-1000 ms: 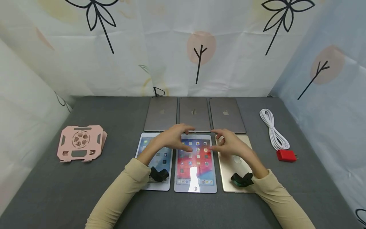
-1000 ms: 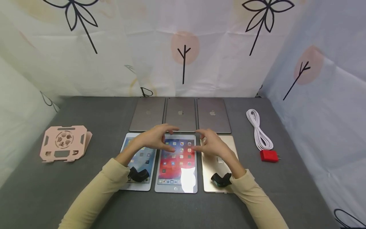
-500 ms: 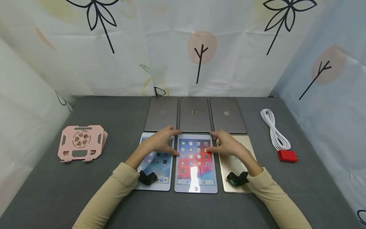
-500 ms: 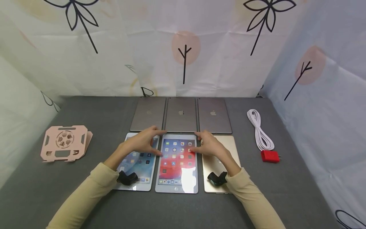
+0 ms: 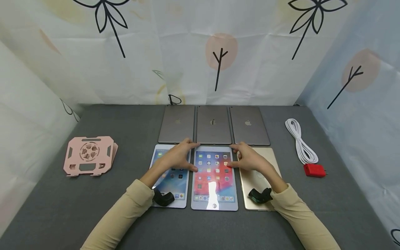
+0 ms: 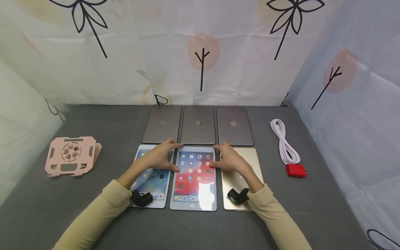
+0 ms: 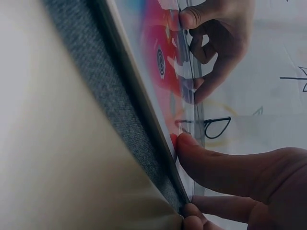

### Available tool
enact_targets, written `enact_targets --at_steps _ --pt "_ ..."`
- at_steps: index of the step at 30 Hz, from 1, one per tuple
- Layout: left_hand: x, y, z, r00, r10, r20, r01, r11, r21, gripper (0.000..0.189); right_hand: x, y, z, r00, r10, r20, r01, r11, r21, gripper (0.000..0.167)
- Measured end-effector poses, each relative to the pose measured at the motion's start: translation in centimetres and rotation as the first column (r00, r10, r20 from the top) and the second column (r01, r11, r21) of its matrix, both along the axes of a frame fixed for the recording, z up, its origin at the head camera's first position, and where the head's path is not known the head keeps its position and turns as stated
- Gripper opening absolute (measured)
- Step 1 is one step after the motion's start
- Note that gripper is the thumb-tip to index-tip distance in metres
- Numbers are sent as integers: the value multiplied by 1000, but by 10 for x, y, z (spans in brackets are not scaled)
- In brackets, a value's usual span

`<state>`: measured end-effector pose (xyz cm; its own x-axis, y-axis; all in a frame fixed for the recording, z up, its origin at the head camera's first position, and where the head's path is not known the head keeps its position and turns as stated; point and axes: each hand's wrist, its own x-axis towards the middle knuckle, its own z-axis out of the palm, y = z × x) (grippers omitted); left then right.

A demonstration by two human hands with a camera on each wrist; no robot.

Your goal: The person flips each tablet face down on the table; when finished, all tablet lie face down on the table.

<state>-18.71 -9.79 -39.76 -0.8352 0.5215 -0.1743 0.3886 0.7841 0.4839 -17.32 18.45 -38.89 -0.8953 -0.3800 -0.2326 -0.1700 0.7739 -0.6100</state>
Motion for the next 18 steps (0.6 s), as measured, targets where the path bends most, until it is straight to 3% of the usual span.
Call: enact_targets --at_steps 12,18 --pt "0 2 -1 999 40 -4 -40 999 -11 94 1 1 -2 989 -36 142 53 992 -115 66" --pt "2 3 -1 999 53 -6 -53 999 -14 94 -6 6 -4 960 -43 277 115 961 -250 64"
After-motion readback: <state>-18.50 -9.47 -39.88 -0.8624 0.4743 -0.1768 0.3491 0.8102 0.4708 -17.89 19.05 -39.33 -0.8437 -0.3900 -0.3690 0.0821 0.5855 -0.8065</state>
